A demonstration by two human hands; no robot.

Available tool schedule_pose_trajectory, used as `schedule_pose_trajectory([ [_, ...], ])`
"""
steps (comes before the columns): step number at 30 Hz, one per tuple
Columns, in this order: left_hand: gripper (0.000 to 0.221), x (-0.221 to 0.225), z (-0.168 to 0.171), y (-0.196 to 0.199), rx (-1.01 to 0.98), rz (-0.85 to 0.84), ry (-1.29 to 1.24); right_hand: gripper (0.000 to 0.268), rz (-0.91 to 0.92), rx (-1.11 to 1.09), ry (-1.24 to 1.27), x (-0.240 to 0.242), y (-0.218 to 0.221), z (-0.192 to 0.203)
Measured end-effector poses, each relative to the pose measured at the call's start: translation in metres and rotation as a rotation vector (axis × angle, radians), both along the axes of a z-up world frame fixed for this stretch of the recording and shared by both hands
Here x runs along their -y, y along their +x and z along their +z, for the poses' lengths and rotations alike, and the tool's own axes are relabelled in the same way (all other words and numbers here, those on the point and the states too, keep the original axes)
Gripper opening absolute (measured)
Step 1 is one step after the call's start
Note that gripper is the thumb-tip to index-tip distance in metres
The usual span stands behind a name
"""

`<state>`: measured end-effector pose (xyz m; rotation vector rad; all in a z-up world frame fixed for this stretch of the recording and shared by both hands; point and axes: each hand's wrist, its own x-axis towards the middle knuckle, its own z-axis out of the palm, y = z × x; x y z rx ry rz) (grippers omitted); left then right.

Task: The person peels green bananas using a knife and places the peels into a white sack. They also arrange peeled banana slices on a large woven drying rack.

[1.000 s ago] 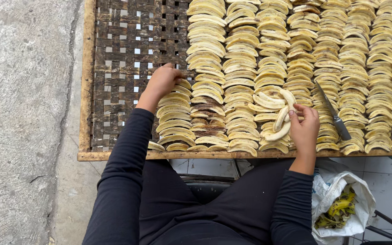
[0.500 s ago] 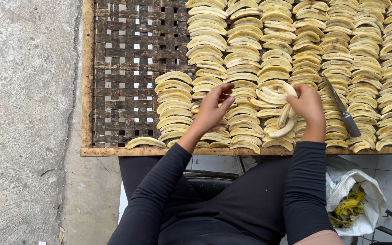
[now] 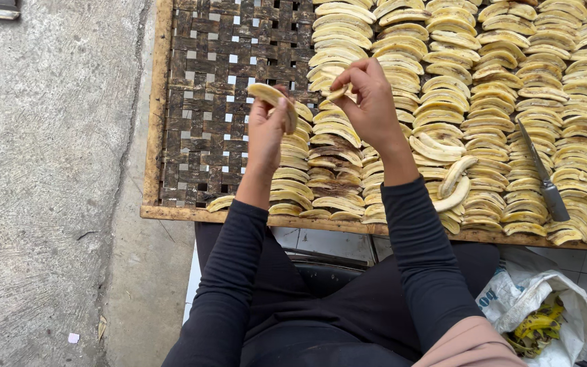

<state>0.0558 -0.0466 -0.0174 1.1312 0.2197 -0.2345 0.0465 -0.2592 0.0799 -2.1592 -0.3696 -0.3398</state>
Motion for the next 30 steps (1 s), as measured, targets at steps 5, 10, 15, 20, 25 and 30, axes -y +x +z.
schedule_pose_trajectory([
  [5, 0.026, -0.070, -0.031, 0.035, -0.046, 0.236, 0.172, 0.018, 0.149, -0.344, 0.398, -0.040, 0.052, -0.070],
  [10, 0.027, -0.084, -0.043, 0.048, -0.046, 0.312, -0.047, 0.012, 0.027, -0.318, 0.085, -0.049, 0.059, -0.113],
  [15, 0.031, -0.074, -0.025, 0.059, 0.022, 0.360, 0.024, 0.024, 0.047, -0.248, -0.314, -0.051, 0.043, -0.101],
  [20, 0.029, -0.046, -0.019, 0.076, -0.017, 0.198, -0.113, 0.024, 0.002, -0.186, -0.489, -0.049, 0.031, -0.063],
  [25, 0.024, -0.008, -0.029, 0.092, -0.081, -0.040, 0.110, 0.028, -0.176, -0.251, -0.131, 0.010, -0.014, -0.025],
  [30, 0.022, -0.001, -0.032, 0.099, 0.162, -0.201, 0.589, 0.028, -0.405, -0.399, -0.156, 0.098, -0.084, -0.029],
])
